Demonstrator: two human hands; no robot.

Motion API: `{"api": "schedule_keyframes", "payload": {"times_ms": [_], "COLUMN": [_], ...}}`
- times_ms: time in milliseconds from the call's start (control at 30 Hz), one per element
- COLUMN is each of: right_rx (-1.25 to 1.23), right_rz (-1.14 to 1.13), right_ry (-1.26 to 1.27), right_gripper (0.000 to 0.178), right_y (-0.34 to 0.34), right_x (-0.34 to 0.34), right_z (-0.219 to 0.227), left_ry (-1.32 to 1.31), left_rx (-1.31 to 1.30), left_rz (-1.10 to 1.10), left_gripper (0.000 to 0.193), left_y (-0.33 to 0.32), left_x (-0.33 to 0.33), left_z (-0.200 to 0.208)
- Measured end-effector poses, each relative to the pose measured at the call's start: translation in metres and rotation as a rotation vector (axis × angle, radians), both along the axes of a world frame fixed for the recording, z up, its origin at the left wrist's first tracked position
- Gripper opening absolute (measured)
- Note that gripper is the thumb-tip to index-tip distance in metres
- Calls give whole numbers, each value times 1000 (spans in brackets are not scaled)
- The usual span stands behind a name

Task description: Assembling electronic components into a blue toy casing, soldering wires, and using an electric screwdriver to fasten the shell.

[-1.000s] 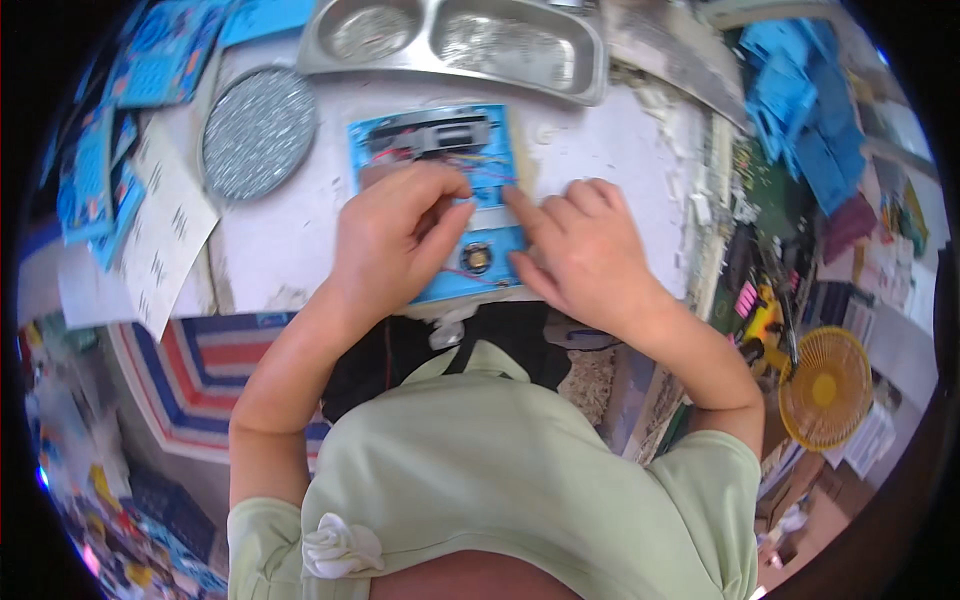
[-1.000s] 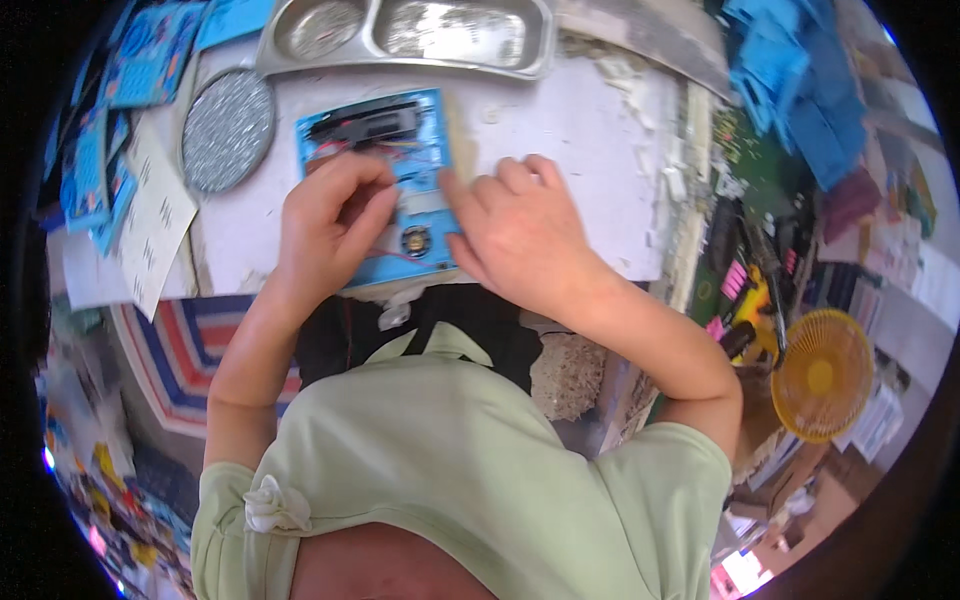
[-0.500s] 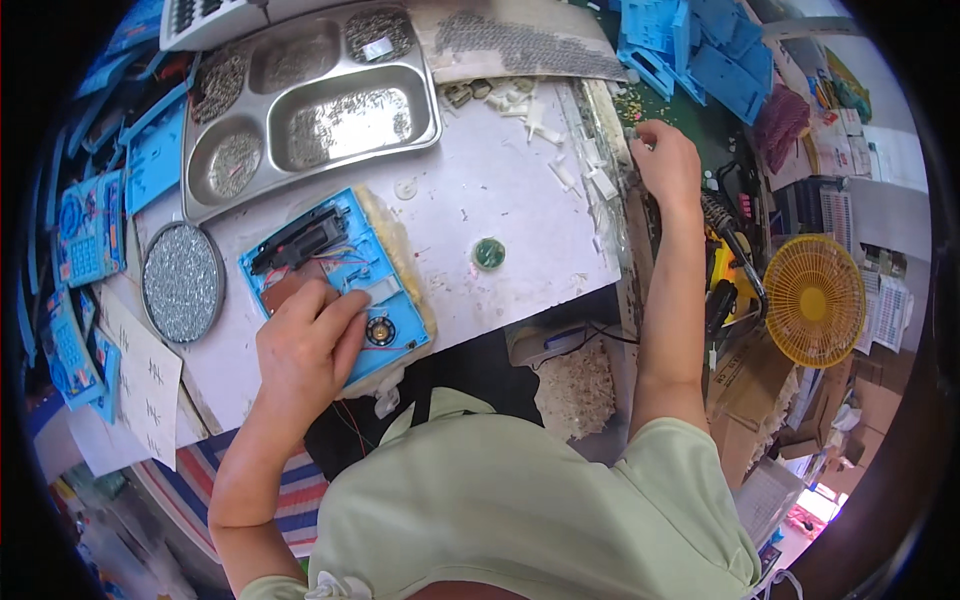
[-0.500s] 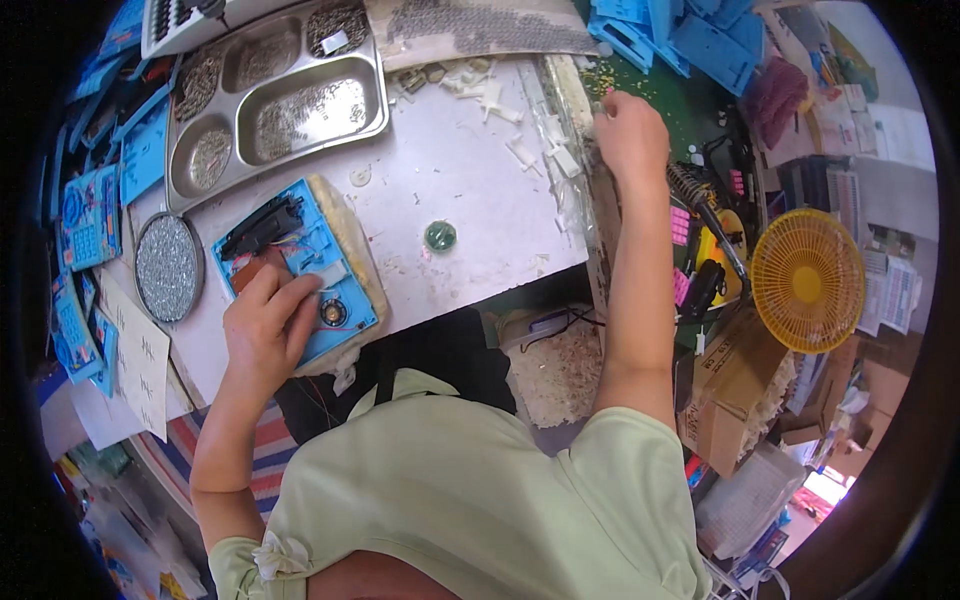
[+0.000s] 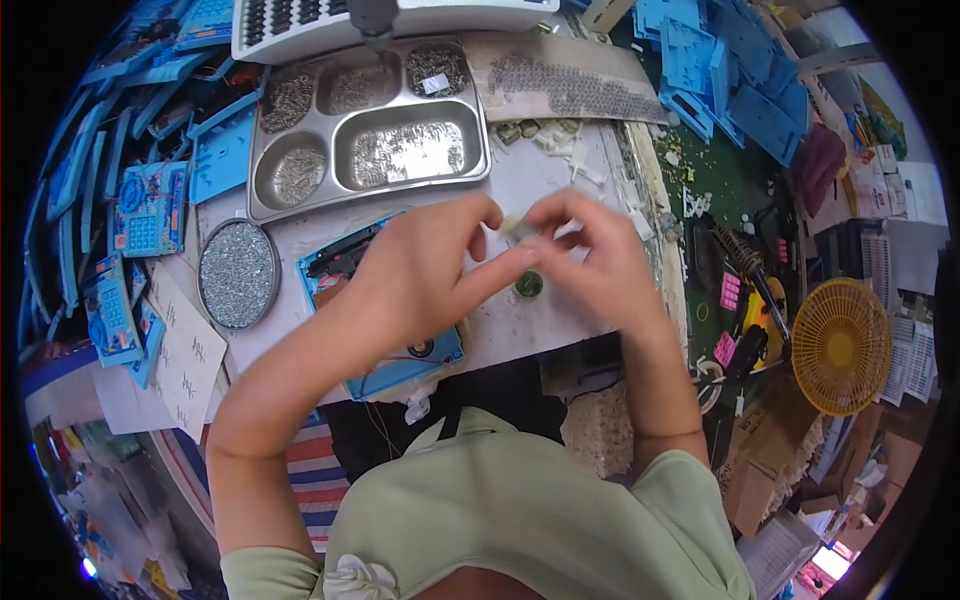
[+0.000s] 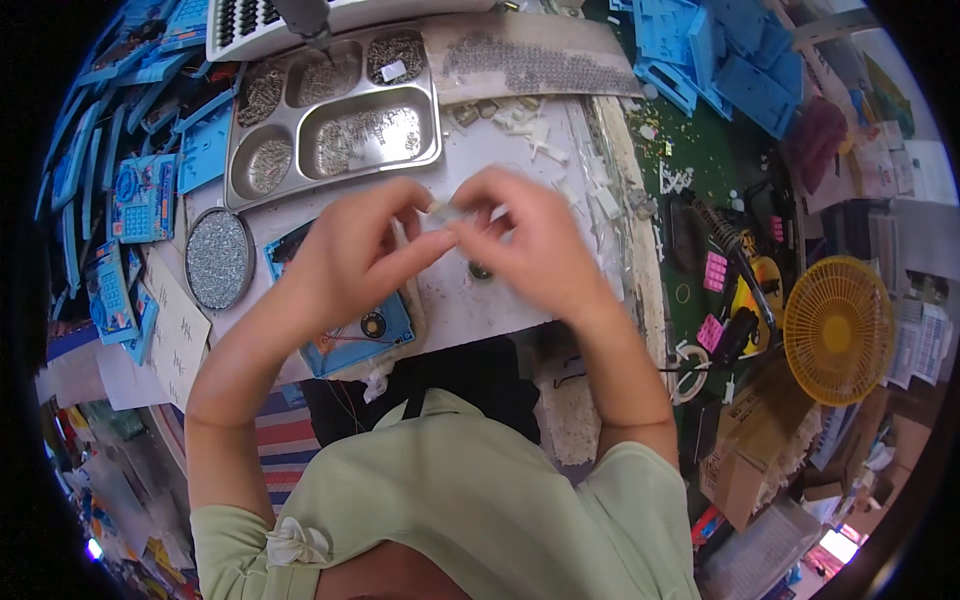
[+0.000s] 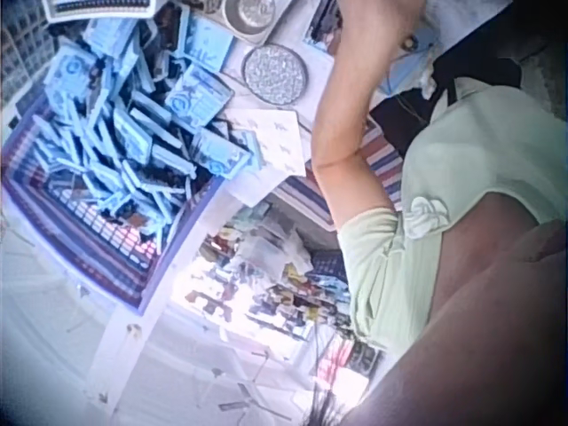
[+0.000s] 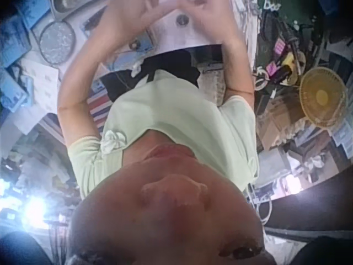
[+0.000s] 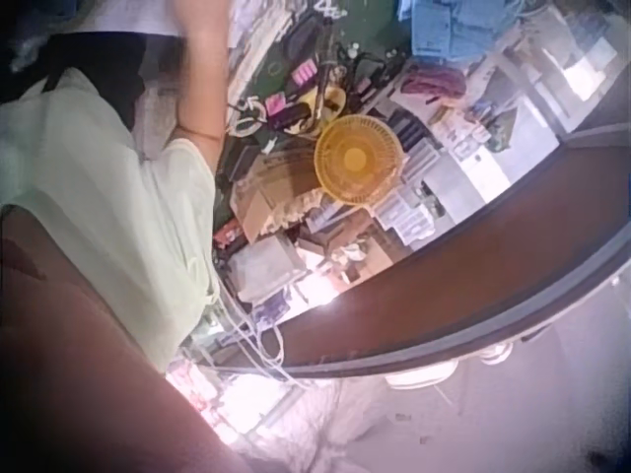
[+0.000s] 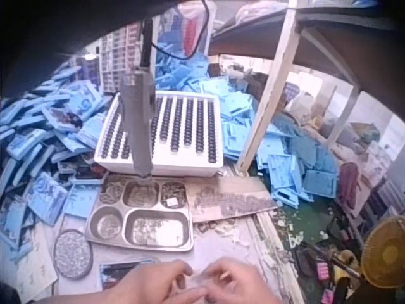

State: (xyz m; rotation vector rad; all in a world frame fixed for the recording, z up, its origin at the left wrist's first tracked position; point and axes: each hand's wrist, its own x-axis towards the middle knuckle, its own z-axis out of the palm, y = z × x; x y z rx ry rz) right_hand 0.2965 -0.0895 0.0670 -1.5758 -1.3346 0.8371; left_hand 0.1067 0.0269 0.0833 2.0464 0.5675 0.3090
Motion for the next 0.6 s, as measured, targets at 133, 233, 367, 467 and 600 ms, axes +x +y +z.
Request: {"api": "schedule_keyframes", "payload": {"times_ms": [133, 233, 367, 467, 600], "right_rx": [-74, -89, -1, -41, -106], "right_rz": [-53, -95, -239, -261, -129], "right_ry": [437, 701, 876, 1008, 1222], "right_gripper": [10, 9, 12, 17, 16], "right_y": [-19, -32, -36, -41, -50], "right_x": [-9, -2, -1, 10, 31], "right_z": [-18, -32, -45, -47, -65], "left_ry": [19, -42, -87, -105, -154], "left_rx": [-295, -294, -82, -43, 57], "left_rz": [-341, -375, -333, -337, -466], "left_gripper": [27, 25, 24, 24, 24], "left_y": [19, 10, 4, 7, 16], "left_x": [14, 23, 42, 55, 69], "left_z": [-18, -7, -9, -10, -14]}}
